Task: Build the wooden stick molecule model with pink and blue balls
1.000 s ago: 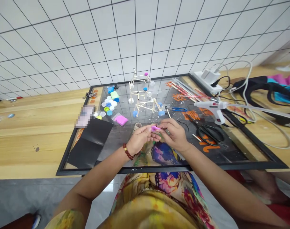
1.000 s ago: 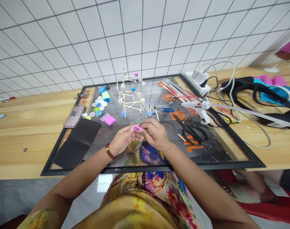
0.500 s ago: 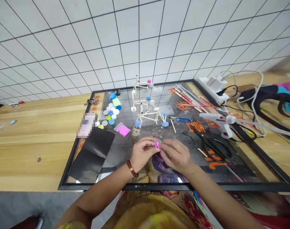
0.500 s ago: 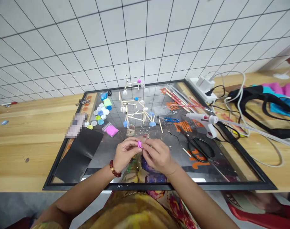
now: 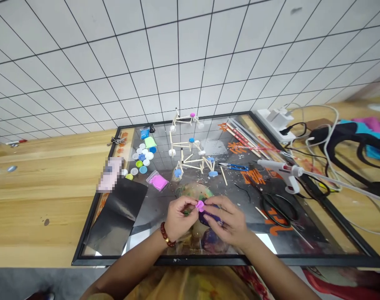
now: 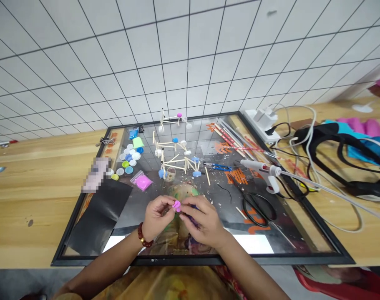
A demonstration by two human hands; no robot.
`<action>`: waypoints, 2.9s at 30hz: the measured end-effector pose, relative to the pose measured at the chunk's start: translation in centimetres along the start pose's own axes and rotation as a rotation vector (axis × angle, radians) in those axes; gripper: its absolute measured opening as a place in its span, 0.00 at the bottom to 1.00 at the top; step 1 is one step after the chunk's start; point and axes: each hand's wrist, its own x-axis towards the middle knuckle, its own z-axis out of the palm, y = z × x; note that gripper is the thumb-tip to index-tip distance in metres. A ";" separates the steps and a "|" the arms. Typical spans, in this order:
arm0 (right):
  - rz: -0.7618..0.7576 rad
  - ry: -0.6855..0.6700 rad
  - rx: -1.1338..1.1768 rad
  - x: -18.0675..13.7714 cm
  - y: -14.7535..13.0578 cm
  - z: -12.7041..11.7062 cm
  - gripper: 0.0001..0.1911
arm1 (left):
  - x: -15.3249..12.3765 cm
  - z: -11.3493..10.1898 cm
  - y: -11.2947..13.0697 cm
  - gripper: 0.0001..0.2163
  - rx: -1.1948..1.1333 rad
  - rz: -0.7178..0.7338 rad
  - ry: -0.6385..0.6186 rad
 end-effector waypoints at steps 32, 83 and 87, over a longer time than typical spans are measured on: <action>0.477 0.193 0.221 0.0 1.9 -0.7 0.07 | 3.4 3.9 0.1 0.11 -0.257 -0.414 -0.050; 0.029 0.063 -0.181 -0.3 1.8 -1.2 0.27 | 3.9 2.5 1.5 0.16 -0.618 -0.815 0.111; 0.065 0.069 -0.195 -0.1 1.7 -1.3 0.19 | 3.6 2.9 1.2 0.15 -0.563 -0.793 0.095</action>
